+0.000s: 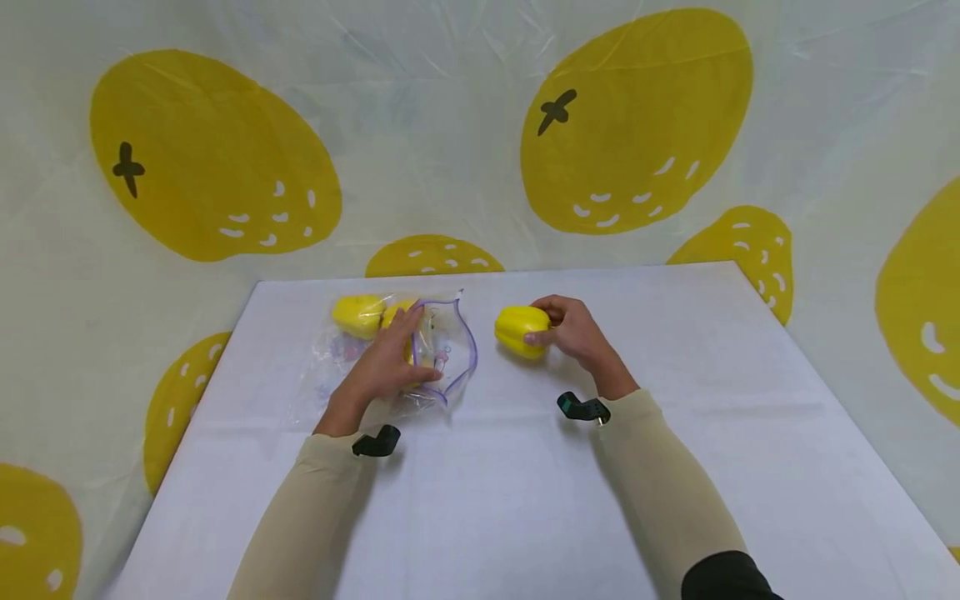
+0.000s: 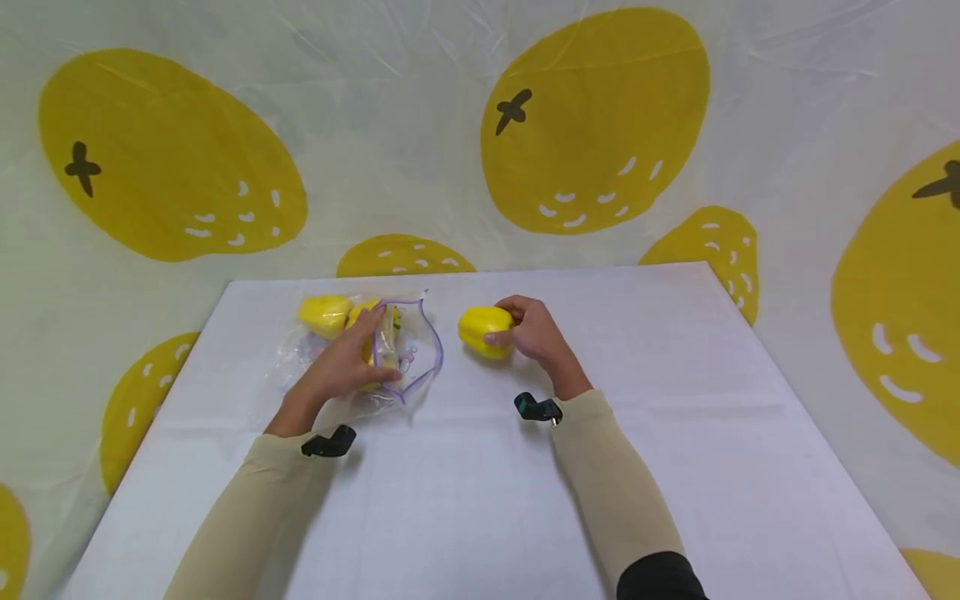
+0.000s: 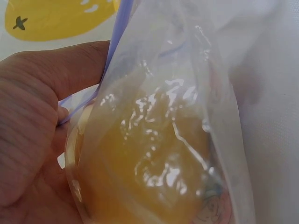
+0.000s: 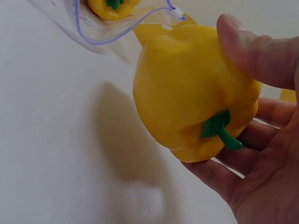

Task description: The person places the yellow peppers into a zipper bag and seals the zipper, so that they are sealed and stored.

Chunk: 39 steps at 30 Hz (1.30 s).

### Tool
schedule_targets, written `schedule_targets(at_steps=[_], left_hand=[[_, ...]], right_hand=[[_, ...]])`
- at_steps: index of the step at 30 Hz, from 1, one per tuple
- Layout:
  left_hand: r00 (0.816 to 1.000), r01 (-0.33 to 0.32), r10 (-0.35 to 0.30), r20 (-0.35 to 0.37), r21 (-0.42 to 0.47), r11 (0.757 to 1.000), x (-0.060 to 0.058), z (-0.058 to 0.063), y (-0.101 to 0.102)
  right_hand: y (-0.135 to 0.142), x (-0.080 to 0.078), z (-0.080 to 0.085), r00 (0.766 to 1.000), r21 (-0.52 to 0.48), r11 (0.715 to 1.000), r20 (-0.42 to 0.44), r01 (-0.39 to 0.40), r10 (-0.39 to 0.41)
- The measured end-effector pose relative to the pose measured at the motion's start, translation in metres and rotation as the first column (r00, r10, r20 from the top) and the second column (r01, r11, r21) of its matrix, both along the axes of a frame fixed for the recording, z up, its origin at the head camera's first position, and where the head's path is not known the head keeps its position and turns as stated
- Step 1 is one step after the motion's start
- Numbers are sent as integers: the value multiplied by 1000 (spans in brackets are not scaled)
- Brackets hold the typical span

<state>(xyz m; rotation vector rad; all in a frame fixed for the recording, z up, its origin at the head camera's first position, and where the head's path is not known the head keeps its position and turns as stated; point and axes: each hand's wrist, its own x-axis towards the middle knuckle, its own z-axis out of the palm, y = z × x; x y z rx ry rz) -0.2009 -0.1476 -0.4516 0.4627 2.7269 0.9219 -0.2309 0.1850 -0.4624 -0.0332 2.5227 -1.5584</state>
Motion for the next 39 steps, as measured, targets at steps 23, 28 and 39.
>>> schedule_targets(at_steps=[23, 28, 39], left_hand=[[1000, 1, -1, 7, 12, 1000, 1, -4, 4], [1000, 0, 0, 3, 3, 1000, 1, -5, 2], [1000, 2, -2, 3, 1, 1000, 2, -3, 4]], right_hand=[[-25, 4, -15, 992, -93, 988, 11, -121, 122], [-37, 5, -17, 986, -115, 980, -13, -165, 164], [-61, 8, -19, 972, -151, 961, -40, -233, 230]])
